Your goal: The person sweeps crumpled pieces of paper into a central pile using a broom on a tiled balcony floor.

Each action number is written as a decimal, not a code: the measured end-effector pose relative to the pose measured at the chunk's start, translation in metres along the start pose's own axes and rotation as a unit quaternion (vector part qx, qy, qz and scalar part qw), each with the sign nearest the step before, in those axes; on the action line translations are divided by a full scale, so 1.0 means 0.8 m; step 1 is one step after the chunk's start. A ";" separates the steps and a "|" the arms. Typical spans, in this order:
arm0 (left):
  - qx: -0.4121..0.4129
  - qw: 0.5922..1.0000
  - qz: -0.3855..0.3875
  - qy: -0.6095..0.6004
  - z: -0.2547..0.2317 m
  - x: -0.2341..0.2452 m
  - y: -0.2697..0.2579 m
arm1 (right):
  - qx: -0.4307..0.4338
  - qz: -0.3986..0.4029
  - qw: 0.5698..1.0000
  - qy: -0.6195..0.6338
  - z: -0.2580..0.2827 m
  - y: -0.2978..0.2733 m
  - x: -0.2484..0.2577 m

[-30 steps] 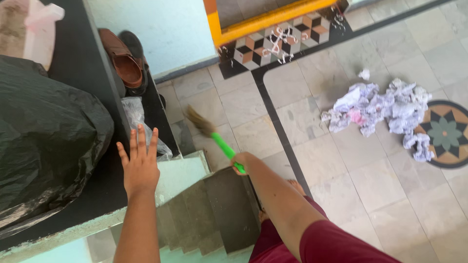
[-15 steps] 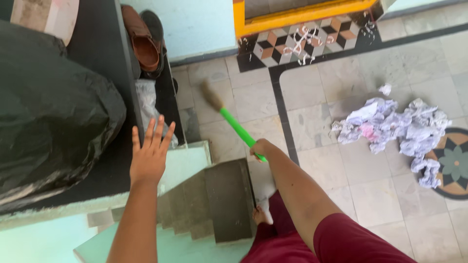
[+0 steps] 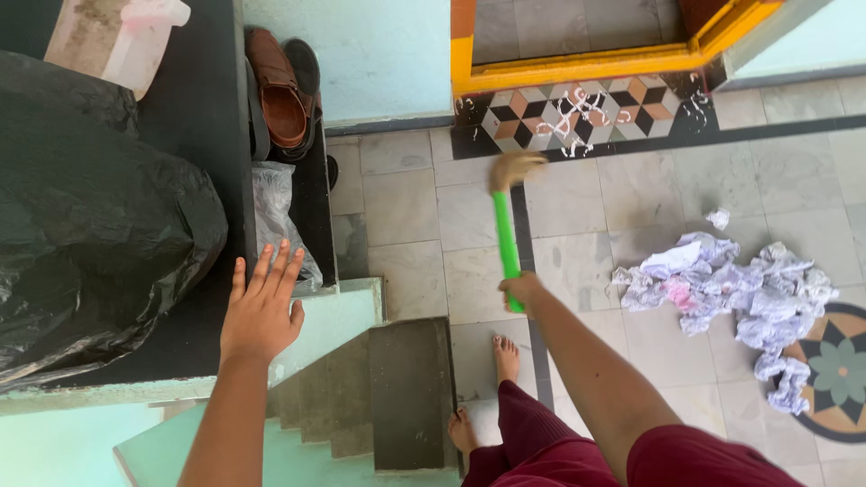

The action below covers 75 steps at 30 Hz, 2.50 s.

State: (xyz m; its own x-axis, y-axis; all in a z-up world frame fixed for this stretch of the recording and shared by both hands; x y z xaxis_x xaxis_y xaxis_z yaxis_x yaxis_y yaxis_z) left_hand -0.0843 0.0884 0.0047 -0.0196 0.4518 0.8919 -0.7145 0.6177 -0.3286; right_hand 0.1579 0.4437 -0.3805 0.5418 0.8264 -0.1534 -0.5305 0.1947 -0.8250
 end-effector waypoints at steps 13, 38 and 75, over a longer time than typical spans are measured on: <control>0.064 0.977 0.144 0.145 -0.012 0.007 0.007 | -0.104 0.020 0.988 -0.109 0.070 0.064 0.040; -0.116 0.963 0.218 -0.111 -0.298 -0.052 0.286 | -0.093 -0.185 0.978 0.030 0.209 0.093 0.141; -0.155 0.979 -0.028 -0.129 -0.505 0.235 0.649 | -0.152 -0.023 0.988 0.003 0.319 0.092 0.386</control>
State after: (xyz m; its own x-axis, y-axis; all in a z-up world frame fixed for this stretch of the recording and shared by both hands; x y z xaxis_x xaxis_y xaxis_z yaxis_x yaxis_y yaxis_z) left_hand -0.1762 0.7540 -0.1238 -0.1911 0.2586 0.9469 -0.4736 0.8207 -0.3197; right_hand 0.1199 0.8482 -0.3500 0.5650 0.8170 -0.1149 -0.2858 0.0632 -0.9562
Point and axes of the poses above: each hand's wrist, its own y-axis towards the middle knuckle, its own x-axis out of the back of the hand, z = x × y, the point moved 10 cm from there along y, towards the middle knuckle, and after that the axes turned 11 degrees about z, right-handed, at the moved point
